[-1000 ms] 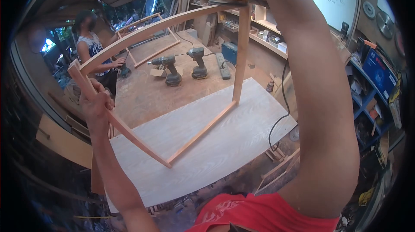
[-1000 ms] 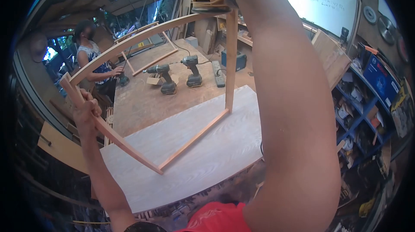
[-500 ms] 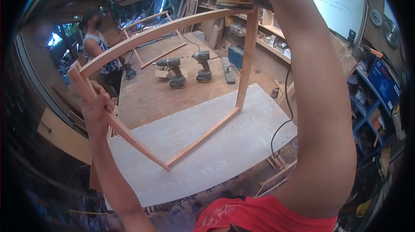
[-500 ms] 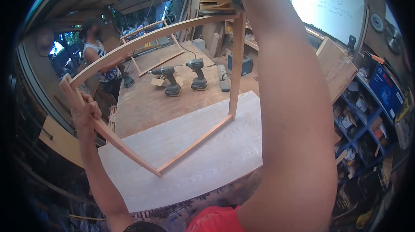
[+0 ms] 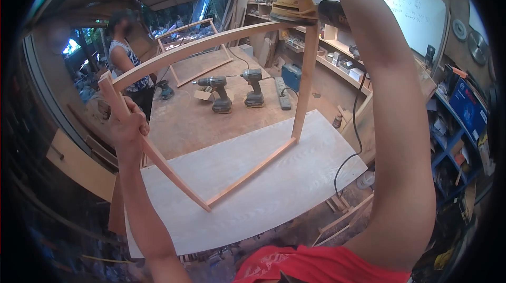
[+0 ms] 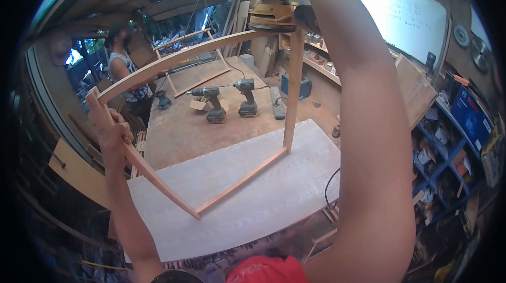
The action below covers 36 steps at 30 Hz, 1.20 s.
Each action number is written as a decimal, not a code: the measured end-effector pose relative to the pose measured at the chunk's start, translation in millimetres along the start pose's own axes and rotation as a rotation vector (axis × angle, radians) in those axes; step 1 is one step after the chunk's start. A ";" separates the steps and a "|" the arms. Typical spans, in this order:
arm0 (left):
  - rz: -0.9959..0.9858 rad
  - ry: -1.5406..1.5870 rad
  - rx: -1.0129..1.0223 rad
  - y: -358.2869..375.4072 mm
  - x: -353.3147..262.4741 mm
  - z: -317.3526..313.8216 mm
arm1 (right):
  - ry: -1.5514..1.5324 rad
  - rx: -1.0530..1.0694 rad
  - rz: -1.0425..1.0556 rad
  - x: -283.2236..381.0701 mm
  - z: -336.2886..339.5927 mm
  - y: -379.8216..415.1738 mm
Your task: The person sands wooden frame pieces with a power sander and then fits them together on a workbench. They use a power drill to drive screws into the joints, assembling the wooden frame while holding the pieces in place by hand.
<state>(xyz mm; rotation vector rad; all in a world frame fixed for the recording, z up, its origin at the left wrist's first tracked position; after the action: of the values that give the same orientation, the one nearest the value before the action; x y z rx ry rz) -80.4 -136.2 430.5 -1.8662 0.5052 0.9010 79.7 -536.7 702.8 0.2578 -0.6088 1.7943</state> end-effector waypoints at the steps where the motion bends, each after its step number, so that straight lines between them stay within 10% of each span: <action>1: 0.005 -0.015 0.008 -2.5 2.2 1.8 | 0.187 -0.030 0.041 18.0 -6.5 19.6; 21: -0.008 -0.071 0.023 -14.6 11.9 13.9 | 0.131 -0.226 0.716 176.7 -102.2 139.6; 24: 0.018 -0.071 0.035 -10.1 9.7 13.2 | -0.038 0.044 0.751 185.8 -111.1 193.5; 27: -0.006 -0.061 0.030 -8.9 6.5 11.9 | -0.029 -0.565 0.895 182.5 -156.2 209.7; 36: -0.008 -0.174 0.004 11.9 -13.4 6.2 | -0.082 -0.800 0.660 59.0 -140.1 149.7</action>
<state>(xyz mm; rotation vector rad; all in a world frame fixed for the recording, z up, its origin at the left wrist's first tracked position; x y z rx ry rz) -99.3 -136.5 432.1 -1.7657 0.3921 1.0456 -61.2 -444.2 571.9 -0.4710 -1.5362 1.9826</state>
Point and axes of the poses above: each hand's wrist, its own y-axis away from the middle knuckle, its own z-axis out of the back of the hand, x = y × z, the point moved 1 cm from there along -y, towards the middle knuckle, and after that the axes turned 7 degrees about -x, right-handed, at the moved point
